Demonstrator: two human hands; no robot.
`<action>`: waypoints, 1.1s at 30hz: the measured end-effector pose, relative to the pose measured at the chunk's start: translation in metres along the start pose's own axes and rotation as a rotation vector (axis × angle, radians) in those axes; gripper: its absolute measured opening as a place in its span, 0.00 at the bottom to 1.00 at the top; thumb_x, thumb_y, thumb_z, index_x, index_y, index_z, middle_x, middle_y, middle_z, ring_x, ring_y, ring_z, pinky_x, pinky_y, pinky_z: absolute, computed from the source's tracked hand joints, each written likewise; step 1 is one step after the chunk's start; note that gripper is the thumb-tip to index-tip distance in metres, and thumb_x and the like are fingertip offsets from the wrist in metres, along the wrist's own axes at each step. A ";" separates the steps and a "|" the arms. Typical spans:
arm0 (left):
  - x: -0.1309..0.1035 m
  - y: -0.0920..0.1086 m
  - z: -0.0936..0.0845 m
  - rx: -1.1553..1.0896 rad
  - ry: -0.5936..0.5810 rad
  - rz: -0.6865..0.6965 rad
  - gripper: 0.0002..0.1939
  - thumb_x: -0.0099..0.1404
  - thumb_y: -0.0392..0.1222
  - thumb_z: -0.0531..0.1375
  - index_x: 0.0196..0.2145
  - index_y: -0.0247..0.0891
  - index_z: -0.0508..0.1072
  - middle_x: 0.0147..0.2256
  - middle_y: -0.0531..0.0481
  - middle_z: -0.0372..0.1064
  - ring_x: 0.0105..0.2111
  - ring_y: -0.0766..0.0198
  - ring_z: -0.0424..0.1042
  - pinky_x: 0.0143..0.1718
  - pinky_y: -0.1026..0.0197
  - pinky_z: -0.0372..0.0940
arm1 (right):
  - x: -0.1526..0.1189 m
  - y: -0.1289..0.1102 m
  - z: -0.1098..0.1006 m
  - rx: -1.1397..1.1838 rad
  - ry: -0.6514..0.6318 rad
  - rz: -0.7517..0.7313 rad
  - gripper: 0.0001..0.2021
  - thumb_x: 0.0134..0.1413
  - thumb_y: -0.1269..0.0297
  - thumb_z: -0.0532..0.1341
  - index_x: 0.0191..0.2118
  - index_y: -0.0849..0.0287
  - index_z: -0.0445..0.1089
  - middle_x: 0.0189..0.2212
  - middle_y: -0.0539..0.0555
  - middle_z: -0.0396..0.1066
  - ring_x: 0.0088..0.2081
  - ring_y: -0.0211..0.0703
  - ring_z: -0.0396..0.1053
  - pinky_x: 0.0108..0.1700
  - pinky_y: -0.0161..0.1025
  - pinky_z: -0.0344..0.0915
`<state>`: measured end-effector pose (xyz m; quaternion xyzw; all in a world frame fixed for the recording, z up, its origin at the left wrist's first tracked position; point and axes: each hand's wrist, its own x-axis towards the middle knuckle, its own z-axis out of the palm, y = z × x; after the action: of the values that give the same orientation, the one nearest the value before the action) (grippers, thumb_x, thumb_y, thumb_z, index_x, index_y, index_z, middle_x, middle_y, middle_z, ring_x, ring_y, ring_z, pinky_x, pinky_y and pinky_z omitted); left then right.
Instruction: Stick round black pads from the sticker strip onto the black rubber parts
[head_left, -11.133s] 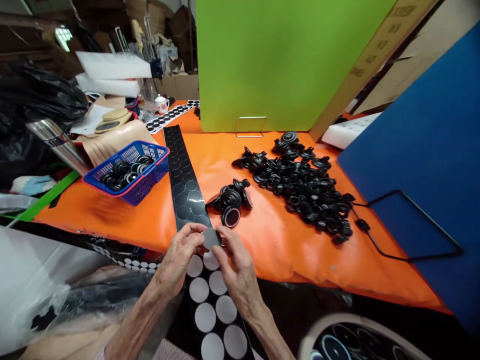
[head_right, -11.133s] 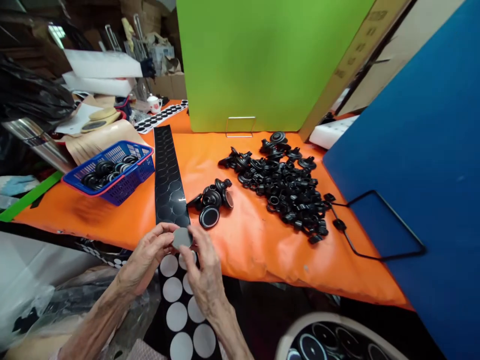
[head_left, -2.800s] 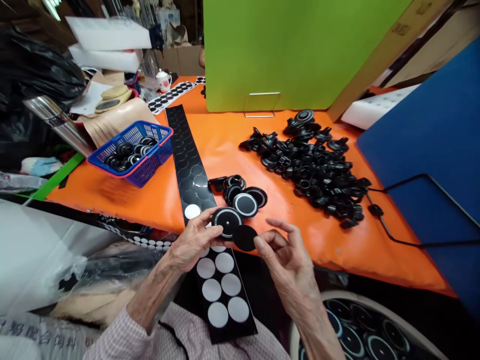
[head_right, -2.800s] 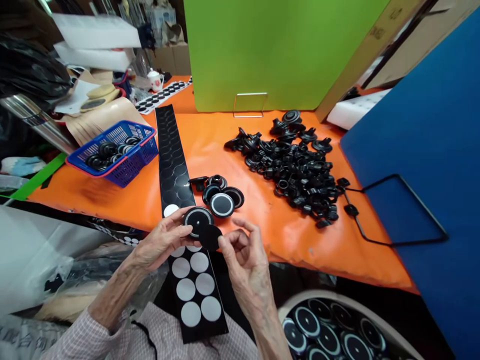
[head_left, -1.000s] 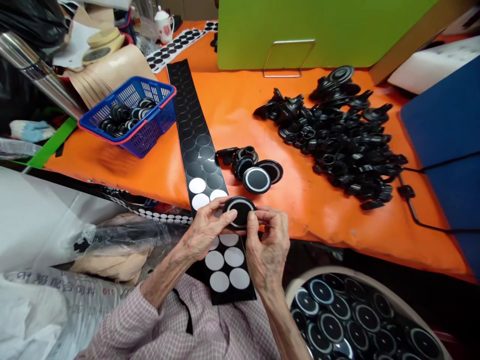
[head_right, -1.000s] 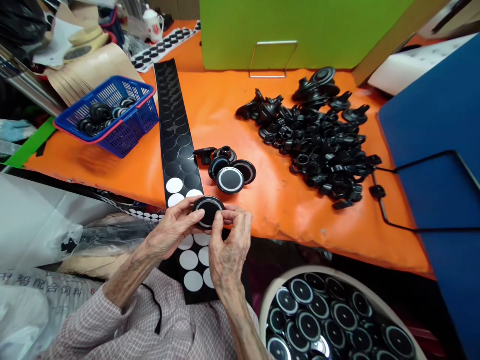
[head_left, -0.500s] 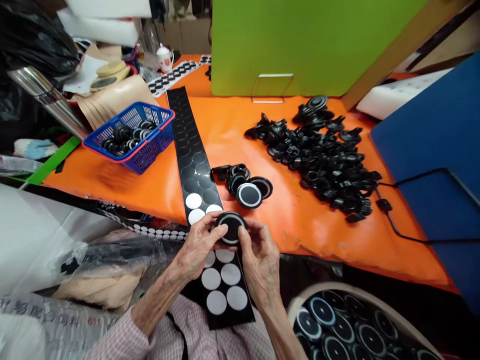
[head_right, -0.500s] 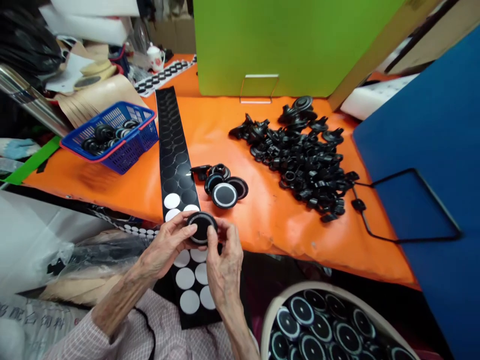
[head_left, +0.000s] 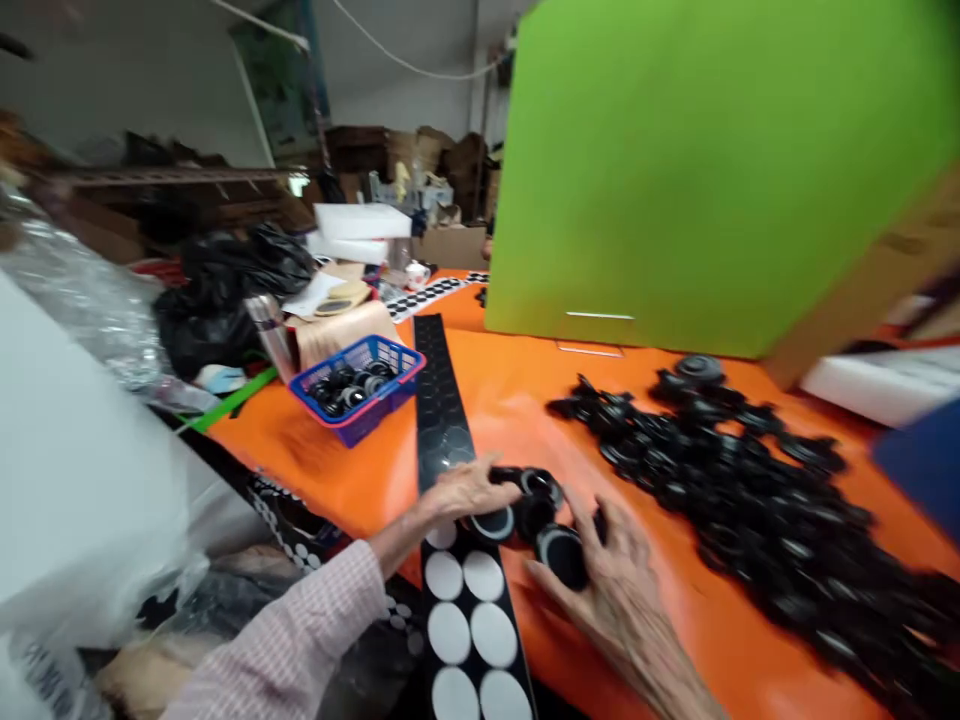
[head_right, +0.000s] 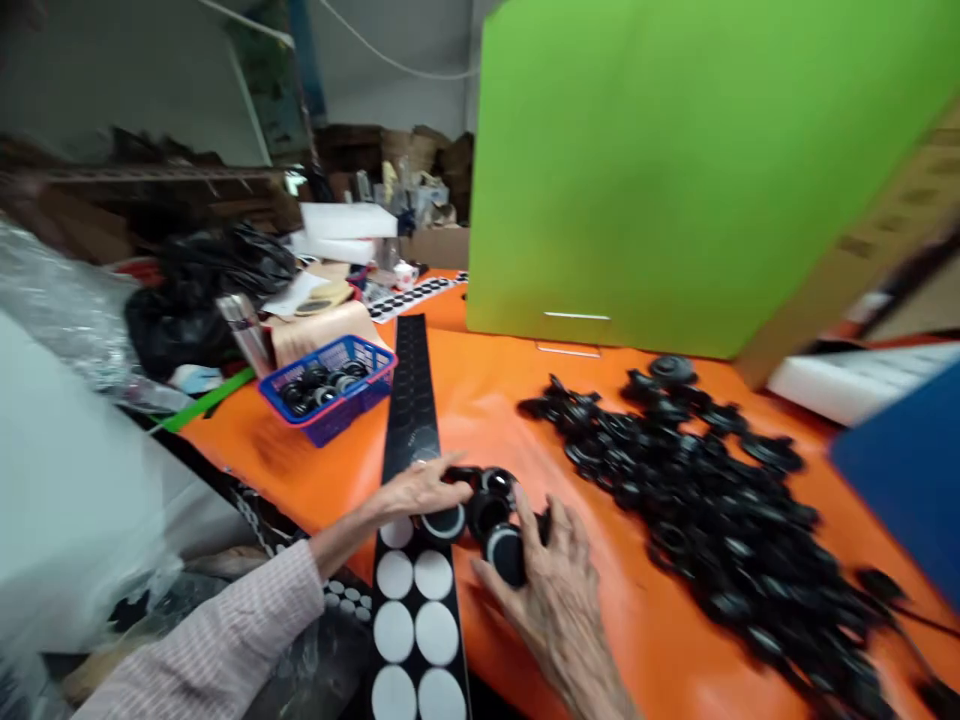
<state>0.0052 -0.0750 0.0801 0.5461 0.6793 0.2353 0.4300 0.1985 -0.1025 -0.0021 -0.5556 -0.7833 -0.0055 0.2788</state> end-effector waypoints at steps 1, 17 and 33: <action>0.005 0.002 0.001 0.001 0.007 -0.007 0.28 0.51 0.49 0.63 0.50 0.43 0.74 0.43 0.42 0.75 0.47 0.42 0.70 0.50 0.47 0.61 | 0.003 0.002 0.005 -0.020 0.024 -0.018 0.34 0.50 0.47 0.58 0.61 0.56 0.59 0.55 0.70 0.59 0.56 0.72 0.58 0.44 0.63 0.66; 0.004 0.008 0.021 -0.463 -0.123 -0.163 0.19 0.57 0.42 0.55 0.47 0.42 0.70 0.24 0.54 0.65 0.18 0.68 0.63 0.15 0.69 0.56 | 0.021 -0.018 0.008 0.494 0.151 0.222 0.19 0.52 0.53 0.58 0.47 0.57 0.72 0.45 0.60 0.70 0.46 0.53 0.70 0.48 0.53 0.69; 0.000 0.020 -0.016 -0.743 0.011 -0.120 0.14 0.56 0.44 0.58 0.42 0.45 0.71 0.27 0.56 0.64 0.25 0.69 0.64 0.23 0.69 0.59 | 0.074 -0.055 -0.018 1.250 -0.010 0.558 0.23 0.43 0.47 0.65 0.42 0.59 0.76 0.40 0.57 0.76 0.41 0.51 0.72 0.38 0.43 0.71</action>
<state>0.0026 -0.0662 0.1044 0.3107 0.5806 0.4429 0.6084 0.1412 -0.0652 0.0630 -0.4712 -0.4683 0.5224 0.5345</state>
